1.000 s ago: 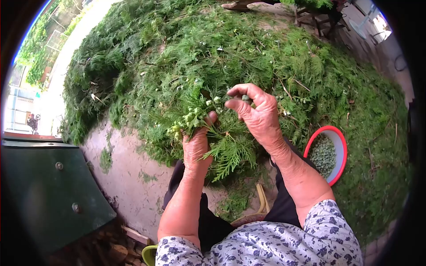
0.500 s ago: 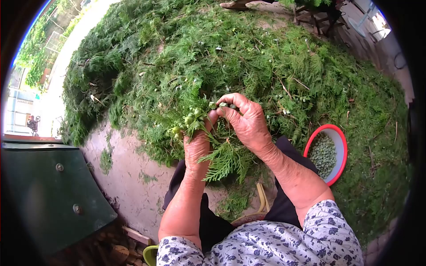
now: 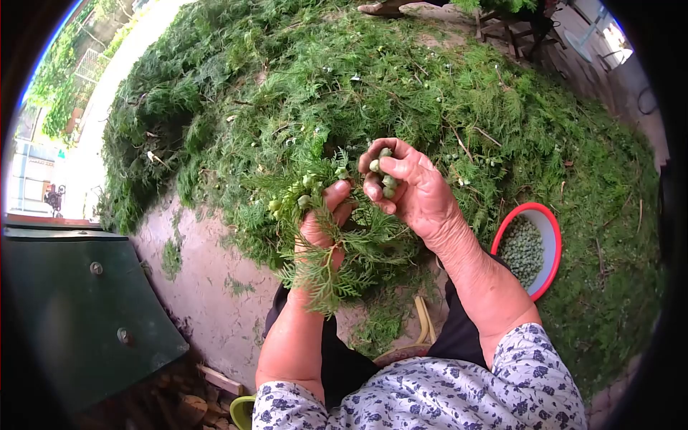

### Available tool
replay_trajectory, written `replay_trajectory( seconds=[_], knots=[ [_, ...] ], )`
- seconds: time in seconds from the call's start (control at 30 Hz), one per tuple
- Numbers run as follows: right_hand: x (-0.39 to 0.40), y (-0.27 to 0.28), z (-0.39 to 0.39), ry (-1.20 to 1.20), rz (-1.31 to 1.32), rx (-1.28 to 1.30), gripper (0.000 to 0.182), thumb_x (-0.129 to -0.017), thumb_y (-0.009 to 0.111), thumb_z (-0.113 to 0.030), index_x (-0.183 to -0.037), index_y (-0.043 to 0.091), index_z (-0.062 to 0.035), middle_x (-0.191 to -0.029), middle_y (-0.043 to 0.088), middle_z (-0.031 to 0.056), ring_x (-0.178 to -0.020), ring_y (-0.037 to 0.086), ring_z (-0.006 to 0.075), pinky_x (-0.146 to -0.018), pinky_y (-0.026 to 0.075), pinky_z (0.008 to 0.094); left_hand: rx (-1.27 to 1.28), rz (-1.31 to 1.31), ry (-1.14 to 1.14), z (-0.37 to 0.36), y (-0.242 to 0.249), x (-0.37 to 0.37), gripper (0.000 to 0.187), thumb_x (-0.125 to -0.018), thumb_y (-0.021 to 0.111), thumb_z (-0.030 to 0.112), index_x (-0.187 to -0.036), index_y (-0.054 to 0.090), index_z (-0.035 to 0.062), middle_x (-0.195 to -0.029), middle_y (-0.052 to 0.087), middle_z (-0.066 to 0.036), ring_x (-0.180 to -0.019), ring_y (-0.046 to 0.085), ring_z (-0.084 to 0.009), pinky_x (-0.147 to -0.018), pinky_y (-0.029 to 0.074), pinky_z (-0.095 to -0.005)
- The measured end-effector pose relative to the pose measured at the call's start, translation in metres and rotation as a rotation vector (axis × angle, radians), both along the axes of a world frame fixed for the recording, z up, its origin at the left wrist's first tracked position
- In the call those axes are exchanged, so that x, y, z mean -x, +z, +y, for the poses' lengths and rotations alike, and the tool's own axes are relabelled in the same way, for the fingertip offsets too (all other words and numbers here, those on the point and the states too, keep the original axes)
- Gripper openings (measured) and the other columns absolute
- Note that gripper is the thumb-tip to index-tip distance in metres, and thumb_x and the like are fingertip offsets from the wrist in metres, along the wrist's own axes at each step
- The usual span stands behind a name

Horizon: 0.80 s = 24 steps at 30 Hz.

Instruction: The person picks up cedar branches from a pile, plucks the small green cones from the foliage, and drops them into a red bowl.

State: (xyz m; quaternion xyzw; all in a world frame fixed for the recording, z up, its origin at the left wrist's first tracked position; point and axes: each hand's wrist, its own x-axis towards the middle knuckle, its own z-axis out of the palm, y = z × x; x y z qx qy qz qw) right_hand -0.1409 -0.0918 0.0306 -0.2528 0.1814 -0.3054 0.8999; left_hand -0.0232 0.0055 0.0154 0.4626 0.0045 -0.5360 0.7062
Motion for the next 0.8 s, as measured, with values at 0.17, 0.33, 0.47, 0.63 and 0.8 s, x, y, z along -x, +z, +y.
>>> replay_trajectory(
  seconds=[0.17,0.33,0.47,0.63,0.8],
  knots=[
    [0.001,0.003,0.004,-0.028,0.254,0.246,0.024,-0.081,0.065,-0.022,-0.092,0.054,-0.0044,-0.074,0.057,0.0015,-0.06,0.053,0.0049,-0.042,0.037,0.0176,0.028,-0.048,-0.004,-0.002,0.003,0.006,0.009,-0.075,0.067,0.007,-0.081,0.059,0.0071,-0.074,0.059,-0.002,-0.066,0.055,-0.0118,-0.064,0.047,-0.0268],
    [-0.006,-0.009,0.005,-0.187,0.578,0.955,0.022,-0.079,0.067,-0.021,-0.09,0.058,-0.0046,-0.068,0.055,-0.0014,-0.053,0.048,0.0013,-0.042,0.037,0.0172,-0.01,-0.131,-0.046,-0.001,0.003,0.01,0.015,-0.073,0.069,0.009,-0.085,0.06,0.0079,-0.086,0.06,-0.004,-0.078,0.057,-0.0147,-0.069,0.047,-0.0259],
    [-0.001,-0.005,0.002,-0.003,0.29,0.197,0.023,-0.082,0.064,-0.024,-0.09,0.055,-0.0051,-0.071,0.055,-0.001,-0.052,0.049,0.0046,-0.042,0.035,0.0173,-0.058,-0.073,-0.098,-0.004,0.0,0.006,0.011,-0.074,0.068,0.013,-0.074,0.057,0.0114,-0.058,0.049,0.004,-0.052,0.046,-0.0082,-0.058,0.044,-0.0247],
    [0.016,-0.013,-0.018,-0.094,0.029,-0.069,0.015,-0.088,0.052,-0.016,-0.092,0.055,-0.0016,-0.087,0.059,0.013,-0.063,0.054,0.0131,-0.044,0.04,0.0204,0.045,-0.018,-0.055,-0.009,-0.008,-0.002,0.018,-0.079,0.063,0.016,-0.066,0.051,0.0126,-0.048,0.037,0.006,-0.044,0.036,-0.0085,-0.056,0.045,-0.0287],
    [0.076,-0.023,-0.049,-0.271,0.152,-0.118,0.014,-0.084,0.051,-0.007,-0.096,0.057,-0.0014,-0.086,0.06,0.013,-0.066,0.056,0.0183,-0.048,0.042,0.0257,0.119,0.043,0.025,-0.011,-0.02,-0.029,0.014,-0.078,0.064,0.019,-0.084,0.061,0.0077,-0.055,0.044,0.002,-0.053,0.046,-0.0136,-0.062,0.043,-0.032]
  ],
)
